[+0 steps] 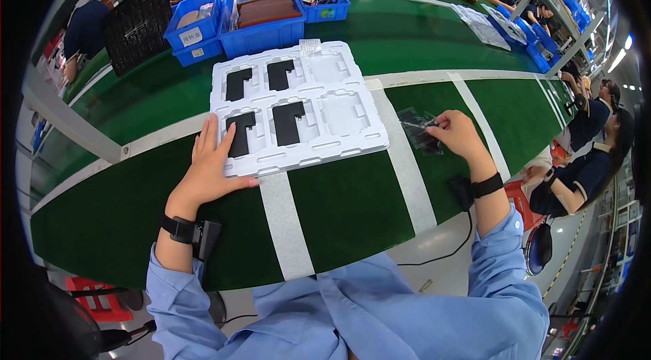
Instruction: Assembling small electronic components and placing them into a protective tray.
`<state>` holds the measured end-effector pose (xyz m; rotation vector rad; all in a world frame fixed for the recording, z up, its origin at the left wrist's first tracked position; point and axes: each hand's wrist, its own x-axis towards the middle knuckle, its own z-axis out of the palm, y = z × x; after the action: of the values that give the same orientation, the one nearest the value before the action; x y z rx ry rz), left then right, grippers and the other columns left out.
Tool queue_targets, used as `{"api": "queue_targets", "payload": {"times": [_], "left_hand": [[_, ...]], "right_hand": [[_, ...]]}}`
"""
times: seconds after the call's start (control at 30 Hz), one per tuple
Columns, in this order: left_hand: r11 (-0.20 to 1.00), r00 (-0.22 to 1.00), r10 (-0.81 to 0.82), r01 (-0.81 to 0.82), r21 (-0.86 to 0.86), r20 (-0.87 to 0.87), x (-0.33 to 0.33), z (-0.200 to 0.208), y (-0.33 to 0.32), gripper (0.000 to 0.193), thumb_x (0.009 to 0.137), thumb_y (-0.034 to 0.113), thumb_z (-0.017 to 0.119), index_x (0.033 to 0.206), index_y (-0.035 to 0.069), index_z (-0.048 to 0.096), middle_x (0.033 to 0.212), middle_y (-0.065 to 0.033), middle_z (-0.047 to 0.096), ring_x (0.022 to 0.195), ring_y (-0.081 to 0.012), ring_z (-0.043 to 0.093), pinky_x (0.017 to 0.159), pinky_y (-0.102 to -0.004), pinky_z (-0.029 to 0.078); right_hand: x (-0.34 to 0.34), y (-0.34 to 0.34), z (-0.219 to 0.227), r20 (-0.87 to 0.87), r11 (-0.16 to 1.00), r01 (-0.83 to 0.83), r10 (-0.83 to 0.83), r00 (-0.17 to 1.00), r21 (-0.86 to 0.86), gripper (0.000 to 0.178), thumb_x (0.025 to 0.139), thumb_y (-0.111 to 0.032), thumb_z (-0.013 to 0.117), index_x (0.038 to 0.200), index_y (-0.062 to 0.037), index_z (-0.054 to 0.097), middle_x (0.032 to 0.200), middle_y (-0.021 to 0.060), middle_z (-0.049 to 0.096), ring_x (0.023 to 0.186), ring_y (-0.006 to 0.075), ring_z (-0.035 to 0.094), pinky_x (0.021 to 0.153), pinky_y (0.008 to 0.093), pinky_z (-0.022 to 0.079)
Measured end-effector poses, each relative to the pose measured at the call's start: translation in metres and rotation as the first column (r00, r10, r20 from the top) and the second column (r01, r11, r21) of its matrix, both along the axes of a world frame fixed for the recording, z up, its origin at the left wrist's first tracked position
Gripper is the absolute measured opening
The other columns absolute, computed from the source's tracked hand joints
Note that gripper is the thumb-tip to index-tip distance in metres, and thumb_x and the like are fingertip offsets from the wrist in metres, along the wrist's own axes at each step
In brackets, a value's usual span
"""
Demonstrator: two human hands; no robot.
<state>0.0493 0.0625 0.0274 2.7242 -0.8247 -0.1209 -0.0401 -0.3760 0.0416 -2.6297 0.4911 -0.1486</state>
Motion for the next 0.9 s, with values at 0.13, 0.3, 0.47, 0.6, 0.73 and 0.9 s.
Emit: {"api": "queue_targets", "payload": {"times": [0.13, 0.3, 0.47, 0.6, 0.73, 0.9], "left_hand": [[0.999, 0.998, 0.052, -0.052, 0.005, 0.039, -0.004, -0.01, -0.003, 0.101, 0.059, 0.055, 0.071, 0.133, 0.0, 0.029, 0.139, -0.0328, 0.006, 0.132, -0.0417, 0.005, 0.106, -0.0454, 0.011], [0.998, 0.995, 0.06, -0.061, 0.005, 0.084, -0.001, -0.006, -0.009, 0.097, 0.06, 0.051, 0.072, 0.133, 0.002, 0.03, 0.139, -0.0317, 0.009, 0.131, -0.0416, 0.01, 0.106, -0.0424, 0.015], [0.996, 0.991, 0.079, -0.083, 0.036, 0.106, -0.001, -0.011, -0.007, 0.099, 0.061, 0.056, 0.07, 0.133, 0.001, 0.03, 0.138, -0.0322, 0.009, 0.131, -0.042, 0.011, 0.106, -0.0432, 0.014], [0.997, 0.996, 0.071, -0.072, 0.028, 0.052, 0.001, -0.013, -0.005, 0.107, 0.058, 0.068, 0.063, 0.133, 0.0, 0.028, 0.138, -0.0342, 0.007, 0.132, -0.0409, 0.008, 0.105, -0.0471, 0.011], [0.993, 0.998, 0.064, -0.063, -0.096, 0.015, 0.002, -0.013, 0.003, 0.1, 0.063, 0.061, 0.065, 0.133, 0.0, 0.028, 0.137, -0.0338, 0.011, 0.13, -0.0418, 0.014, 0.105, -0.0447, 0.015], [0.94, 0.984, 0.175, -0.174, -0.293, -0.025, -0.011, 0.005, 0.003, 0.062, 0.079, 0.034, 0.061, 0.13, 0.005, 0.038, 0.138, -0.0249, 0.023, 0.13, -0.0367, 0.019, 0.104, -0.0392, 0.02]], "right_hand": [[0.002, 0.031, -0.012, -0.041, 0.982, 0.017, -0.025, 0.999, -0.19, 0.044, 0.065, -0.032, 0.071, 0.082, 0.0056, 0.058, 0.087, 0.0199, 0.057, 0.088, 0.0328, 0.055, 0.076, 0.0367, 0.046], [0.003, 0.031, -0.016, -0.069, 0.987, 0.039, -0.05, 0.996, -0.156, 0.044, 0.068, -0.03, 0.069, 0.088, 0.006, 0.056, 0.094, 0.0208, 0.054, 0.091, 0.0337, 0.053, 0.078, 0.0368, 0.045], [-0.005, 0.052, -0.019, 0.034, 0.92, -0.018, 0.034, 0.999, -0.391, 0.061, 0.071, -0.037, 0.066, 0.112, 0.0046, 0.049, 0.107, 0.021, 0.05, 0.103, 0.0334, 0.047, 0.082, 0.0407, 0.042], [-0.016, 0.047, -0.033, 0.002, 0.862, -0.145, 0.167, 0.986, -0.485, 0.052, 0.078, -0.034, 0.058, 0.114, 0.0034, 0.051, 0.111, 0.0206, 0.05, 0.106, 0.0328, 0.045, 0.084, 0.0424, 0.041], [-0.01, 0.042, -0.02, -0.015, 0.913, -0.216, 0.225, 0.974, -0.347, 0.048, 0.074, -0.028, 0.065, 0.107, 0.0055, 0.054, 0.113, 0.0215, 0.049, 0.104, 0.0328, 0.048, 0.085, 0.0367, 0.042], [0.045, 0.011, -0.01, -0.189, 0.989, -0.09, 0.066, 0.98, -0.119, 0.057, 0.061, -0.031, 0.075, 0.096, 0.0091, 0.056, 0.092, 0.023, 0.058, 0.084, 0.0312, 0.058, 0.073, 0.0355, 0.048]]}}
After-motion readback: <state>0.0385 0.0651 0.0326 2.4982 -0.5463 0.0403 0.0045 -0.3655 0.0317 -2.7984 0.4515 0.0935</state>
